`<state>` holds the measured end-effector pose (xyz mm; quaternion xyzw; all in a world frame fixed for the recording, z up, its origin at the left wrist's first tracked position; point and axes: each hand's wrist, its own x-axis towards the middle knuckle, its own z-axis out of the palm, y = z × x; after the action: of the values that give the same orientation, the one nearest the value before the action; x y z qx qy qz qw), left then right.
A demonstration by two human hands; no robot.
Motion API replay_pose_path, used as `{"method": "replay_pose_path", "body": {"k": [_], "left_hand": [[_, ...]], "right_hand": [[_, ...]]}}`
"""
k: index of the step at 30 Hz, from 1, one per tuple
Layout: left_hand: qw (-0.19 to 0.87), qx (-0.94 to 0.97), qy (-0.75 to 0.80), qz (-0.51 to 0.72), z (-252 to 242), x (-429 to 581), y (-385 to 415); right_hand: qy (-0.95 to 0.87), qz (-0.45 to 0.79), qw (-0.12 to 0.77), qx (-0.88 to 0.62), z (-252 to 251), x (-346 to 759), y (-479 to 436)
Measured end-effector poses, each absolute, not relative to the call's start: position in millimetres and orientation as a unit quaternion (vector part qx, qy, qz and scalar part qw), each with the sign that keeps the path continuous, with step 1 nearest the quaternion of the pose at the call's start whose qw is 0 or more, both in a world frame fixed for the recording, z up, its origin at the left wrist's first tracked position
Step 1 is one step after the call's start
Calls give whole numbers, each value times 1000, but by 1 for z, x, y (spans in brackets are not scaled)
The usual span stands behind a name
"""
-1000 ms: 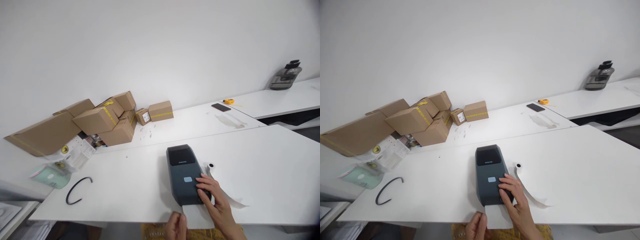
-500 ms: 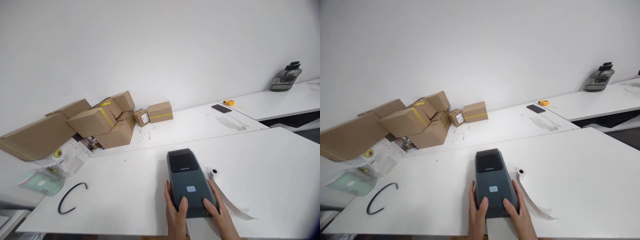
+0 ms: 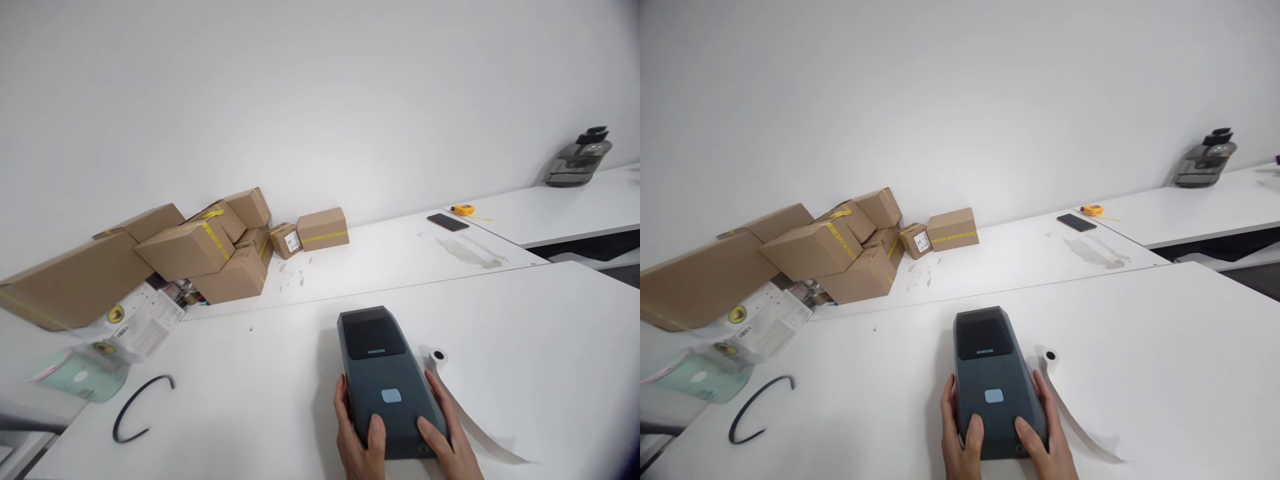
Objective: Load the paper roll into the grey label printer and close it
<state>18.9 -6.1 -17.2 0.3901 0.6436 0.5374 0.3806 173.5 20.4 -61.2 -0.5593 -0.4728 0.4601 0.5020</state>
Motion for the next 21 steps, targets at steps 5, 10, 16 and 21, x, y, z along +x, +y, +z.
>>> {"method": "replay_pose_path", "body": {"k": [5, 10, 16, 21], "left_hand": [[372, 409, 626, 550, -1, 20, -10], [411, 445, 574, 552, -12, 11, -29], [466, 471, 539, 520, -30, 2, -56], [465, 498, 508, 527, -30, 4, -55]], "right_hand": [[-460, 479, 515, -541, -39, 170, 19], [-481, 494, 520, -504, -37, 171, 12], [-542, 412, 529, -507, -37, 182, -10], [-730, 139, 519, -423, -3, 182, -2]]}}
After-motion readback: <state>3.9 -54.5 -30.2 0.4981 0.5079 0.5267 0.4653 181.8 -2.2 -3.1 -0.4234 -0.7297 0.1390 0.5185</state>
